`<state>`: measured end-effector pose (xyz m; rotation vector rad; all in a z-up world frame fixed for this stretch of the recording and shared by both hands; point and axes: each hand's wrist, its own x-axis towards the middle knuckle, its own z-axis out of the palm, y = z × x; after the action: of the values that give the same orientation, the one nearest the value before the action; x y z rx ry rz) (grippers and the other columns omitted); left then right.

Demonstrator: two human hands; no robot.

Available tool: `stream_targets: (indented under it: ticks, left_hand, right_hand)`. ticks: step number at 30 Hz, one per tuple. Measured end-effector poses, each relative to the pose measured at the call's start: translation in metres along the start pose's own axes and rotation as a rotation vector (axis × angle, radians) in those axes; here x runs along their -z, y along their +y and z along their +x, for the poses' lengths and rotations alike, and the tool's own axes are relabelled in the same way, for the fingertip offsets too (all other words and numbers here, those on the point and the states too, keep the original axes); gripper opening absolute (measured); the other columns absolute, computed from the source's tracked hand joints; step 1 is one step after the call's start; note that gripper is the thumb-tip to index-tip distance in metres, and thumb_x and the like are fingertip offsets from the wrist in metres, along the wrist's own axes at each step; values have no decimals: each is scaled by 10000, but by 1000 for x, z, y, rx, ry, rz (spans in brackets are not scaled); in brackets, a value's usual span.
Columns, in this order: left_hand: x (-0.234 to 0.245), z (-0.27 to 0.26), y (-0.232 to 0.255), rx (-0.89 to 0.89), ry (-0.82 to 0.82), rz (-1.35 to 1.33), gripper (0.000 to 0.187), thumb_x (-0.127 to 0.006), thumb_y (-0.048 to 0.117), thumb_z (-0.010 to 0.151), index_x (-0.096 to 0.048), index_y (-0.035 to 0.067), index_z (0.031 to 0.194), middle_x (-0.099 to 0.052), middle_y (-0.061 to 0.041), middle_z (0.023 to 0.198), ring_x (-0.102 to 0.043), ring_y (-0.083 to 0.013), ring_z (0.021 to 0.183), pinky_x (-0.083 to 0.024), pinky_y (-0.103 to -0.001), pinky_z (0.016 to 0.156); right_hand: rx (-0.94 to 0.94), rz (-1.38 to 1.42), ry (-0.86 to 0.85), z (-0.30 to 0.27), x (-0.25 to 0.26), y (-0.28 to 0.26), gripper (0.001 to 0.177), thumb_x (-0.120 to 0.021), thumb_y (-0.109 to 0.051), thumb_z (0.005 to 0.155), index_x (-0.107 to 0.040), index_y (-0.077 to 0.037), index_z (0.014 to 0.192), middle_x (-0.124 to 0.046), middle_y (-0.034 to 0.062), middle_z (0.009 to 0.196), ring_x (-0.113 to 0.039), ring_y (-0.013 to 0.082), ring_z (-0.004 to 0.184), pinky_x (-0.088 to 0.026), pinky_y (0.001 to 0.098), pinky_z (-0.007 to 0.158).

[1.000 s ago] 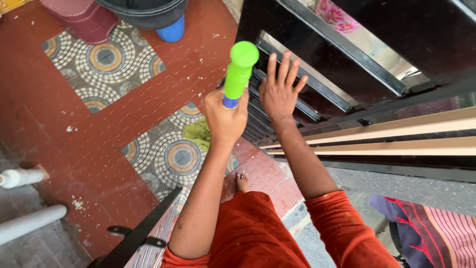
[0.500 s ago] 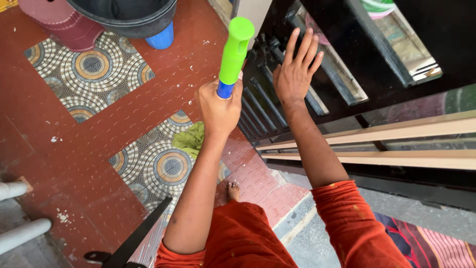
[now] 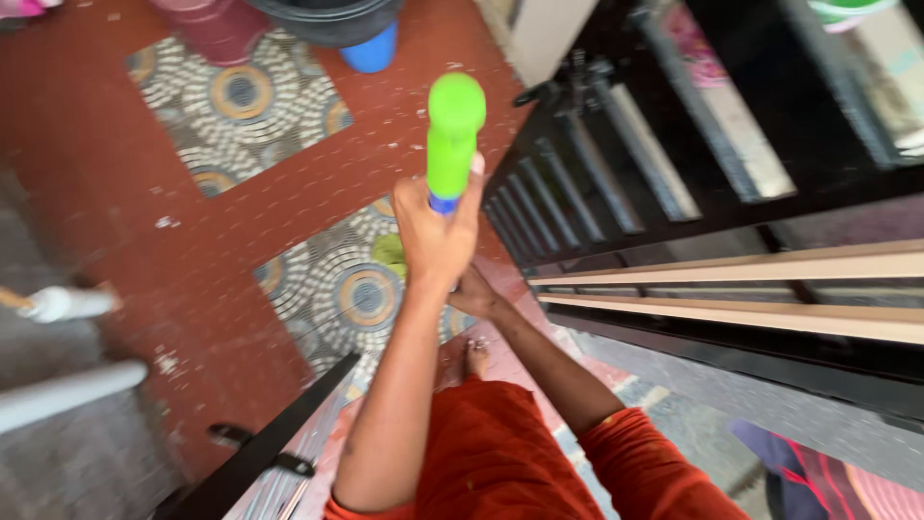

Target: The person mops a tiled floor using a mop with a green cloth and a blue handle. They dip the mop into a blue bucket of water, wring it out, and clean the floor around a sink and a black basin. The person moves the black basin to a different spot to mop underneath it.

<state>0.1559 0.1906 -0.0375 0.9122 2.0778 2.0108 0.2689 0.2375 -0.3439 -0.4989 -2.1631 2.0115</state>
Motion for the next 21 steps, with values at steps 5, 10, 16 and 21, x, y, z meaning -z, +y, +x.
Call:
stream_targets:
  ticks: [5,10,16,21]
  left_hand:
    - [46,-34,11,163,52,-46,357,-749,232,954,-616,0,718,-518,-30,574,-464,-76,548,-379,-313,523]
    - [87,-54,11,131,1,-83,343,-675,280,1017,-662,4,814,-549,-31,688,-488,-81,662,-427,-283,605]
    - [94,-93,17,127,-189,29,436,-647,280,1030,-606,-16,713,-471,-51,597,-472,-108,566,-404,-293,554]
    - [76,-92,10,97,-355,-129,395,-606,283,1046,-688,2,782,-593,-21,634,-532,-84,575,-427,-287,561]
  right_hand:
    - [-72,199,167,45,-58,66,652,-721,-277,873,-506,-58,1448,-576,141,1402,-536,293,1314,-449,416,1073]
    - [-102,-232,197,55,-58,49,634,-688,-330,886,-520,-63,1436,-598,179,1360,-561,333,1272,-458,449,1042]
    - [-181,-519,315,10,-37,54,624,-649,-394,902,-538,-68,1422,-626,225,1308,-591,381,1221,-468,488,1005]
    - [-212,-611,477,-50,-28,65,624,-616,-447,915,-552,-72,1410,-649,264,1266,-616,422,1179,-477,521,973]
